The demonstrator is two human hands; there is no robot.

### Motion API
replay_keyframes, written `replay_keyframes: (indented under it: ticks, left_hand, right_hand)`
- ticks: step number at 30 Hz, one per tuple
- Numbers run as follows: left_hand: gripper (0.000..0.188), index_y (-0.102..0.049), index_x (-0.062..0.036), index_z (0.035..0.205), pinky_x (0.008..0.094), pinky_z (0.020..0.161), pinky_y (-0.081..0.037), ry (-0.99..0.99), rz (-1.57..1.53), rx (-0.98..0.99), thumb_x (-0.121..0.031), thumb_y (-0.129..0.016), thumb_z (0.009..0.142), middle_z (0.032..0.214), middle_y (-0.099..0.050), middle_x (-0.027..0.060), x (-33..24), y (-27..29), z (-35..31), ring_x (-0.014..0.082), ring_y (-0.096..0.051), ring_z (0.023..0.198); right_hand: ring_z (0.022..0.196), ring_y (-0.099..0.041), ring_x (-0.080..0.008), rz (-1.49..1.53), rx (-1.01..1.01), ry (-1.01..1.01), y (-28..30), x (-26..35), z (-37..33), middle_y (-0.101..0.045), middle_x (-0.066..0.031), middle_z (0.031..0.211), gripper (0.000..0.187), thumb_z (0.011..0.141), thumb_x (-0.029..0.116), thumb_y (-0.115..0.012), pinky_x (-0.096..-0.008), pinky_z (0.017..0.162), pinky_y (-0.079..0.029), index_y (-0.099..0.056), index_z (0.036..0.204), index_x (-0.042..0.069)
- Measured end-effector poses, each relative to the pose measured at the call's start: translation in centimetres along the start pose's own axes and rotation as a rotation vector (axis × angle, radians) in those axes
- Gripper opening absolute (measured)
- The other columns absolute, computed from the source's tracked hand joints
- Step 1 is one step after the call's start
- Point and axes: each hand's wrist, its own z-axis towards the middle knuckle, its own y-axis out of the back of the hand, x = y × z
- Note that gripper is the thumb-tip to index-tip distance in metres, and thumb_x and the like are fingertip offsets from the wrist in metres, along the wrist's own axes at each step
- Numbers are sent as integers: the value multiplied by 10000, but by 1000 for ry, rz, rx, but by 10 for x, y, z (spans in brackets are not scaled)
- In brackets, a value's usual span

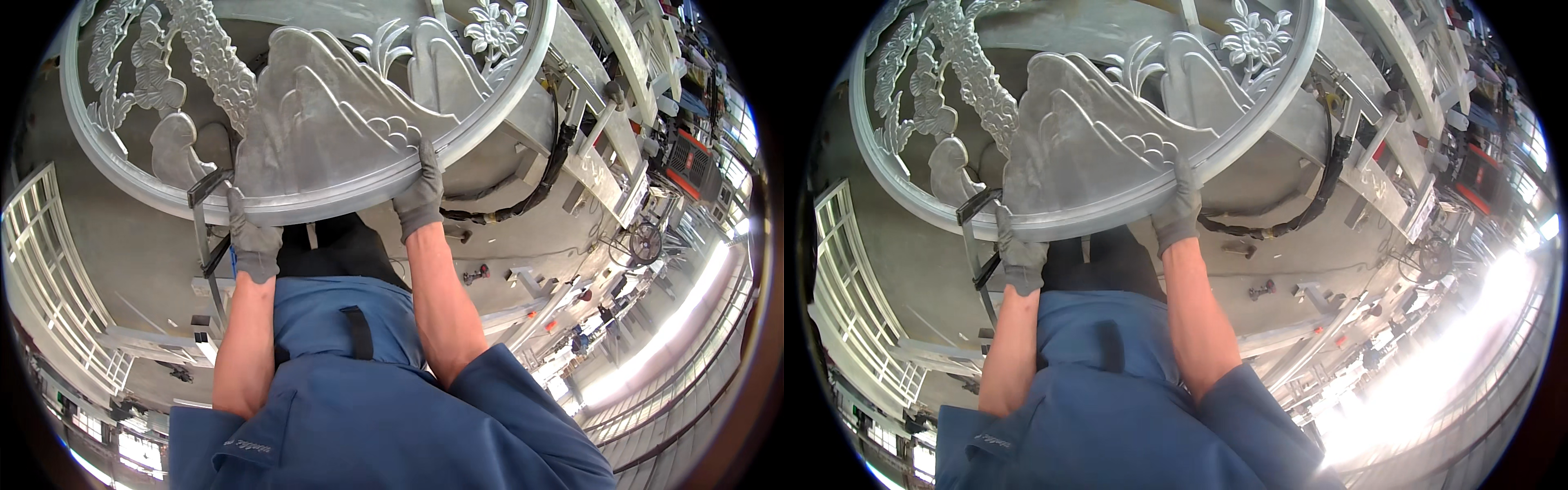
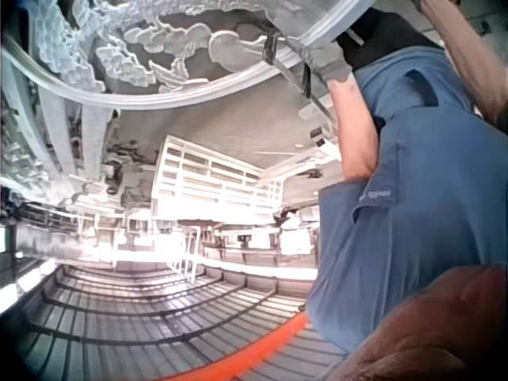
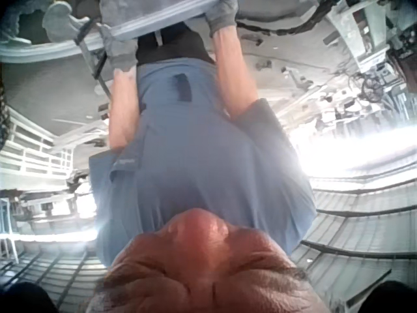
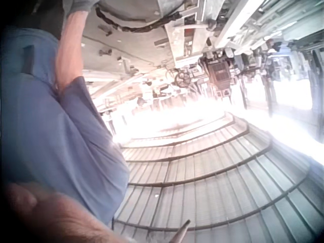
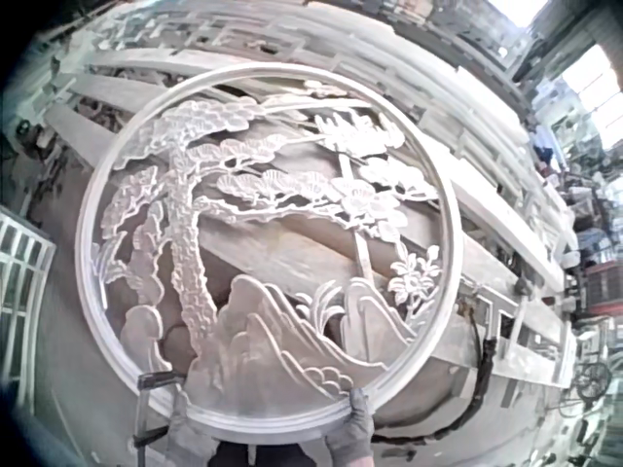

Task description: The person welds a circular metal frame with an ornate relief design, then uses a hammer and angle grinder to adjust and smooth the frame. The person repeatedly positions the frame, welds sections, and grinds the surface.

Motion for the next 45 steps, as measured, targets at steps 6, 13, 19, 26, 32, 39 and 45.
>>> replay_keyframes:
  ticks: [6, 13, 19, 26, 32, 39, 45]
  left_hand:
    - [500, -530, -142, 1442, 573, 1122, -423, -6, 21, 17, -363, -606, 999, 1479, -518, 112, 2, -1, 7, 338, -488, 1356]
    - [505, -523, -129, 1449, 547, 1128, -418, -42, 51, -19, -385, -560, 1015, 1481, -519, 117, 6, -5, 3, 332, -488, 1356]
    - [548, -503, -112, 1466, 510, 1136, -419, -108, 126, 8, -426, -536, 1017, 1486, -516, 110, 8, 6, 13, 324, -490, 1357]
    - [619, -477, -106, 1487, 502, 1160, -382, -165, 134, -143, -525, -463, 1031, 1515, -489, 94, 12, -17, 10, 313, -462, 1375]
    - [789, -369, -121, 1548, 502, 1196, -319, -304, 712, 194, -685, -393, 998, 1568, -410, 118, 9, 11, 5, 328, -384, 1423]
    - [918, -329, -122, 1563, 527, 1163, -370, -221, 170, 200, -762, -476, 921, 1569, -398, 126, 23, 20, 9, 344, -404, 1420]
    - [578, -527, -17, 1401, 405, 1071, -505, -135, -91, -115, -346, -706, 961, 1392, -579, 137, 20, -3, -7, 282, -583, 1258]
  right_hand:
    - [1070, -646, -252, -125, -5, 108, 8, -7, 6, -652, -99, 1166, 352, 928, 193, -682, -426, 954, -549, -626, 1240, 40]
    - [1029, -661, -242, -146, -47, 107, 13, -7, 13, -667, -93, 1112, 312, 925, 139, -633, -400, 929, -560, -646, 1212, 16]
    - [1100, -627, -215, -165, -35, -7, 17, -2, 10, -672, -75, 1155, 279, 929, 140, -668, -367, 997, -513, -669, 1189, 38]
    - [992, -660, -182, 6, 24, -335, 15, 22, 0, -666, -32, 1093, 280, 907, 101, -729, -354, 867, -560, -648, 1173, 69]
    - [1077, -667, -243, 97, -62, -304, -18, 40, -9, -682, -76, 1128, 290, 929, 73, -708, -399, 941, -581, -637, 1210, 68]
    - [1302, -532, -299, -37, -130, -262, -5, 32, 7, -579, -80, 1425, 615, 930, 428, -718, -490, 1171, -386, -542, 1420, 102]
    - [1303, -525, -296, -250, -93, -78, 9, 16, 25, -573, -84, 1419, 631, 946, 545, -621, -482, 1144, -405, -542, 1414, 131]
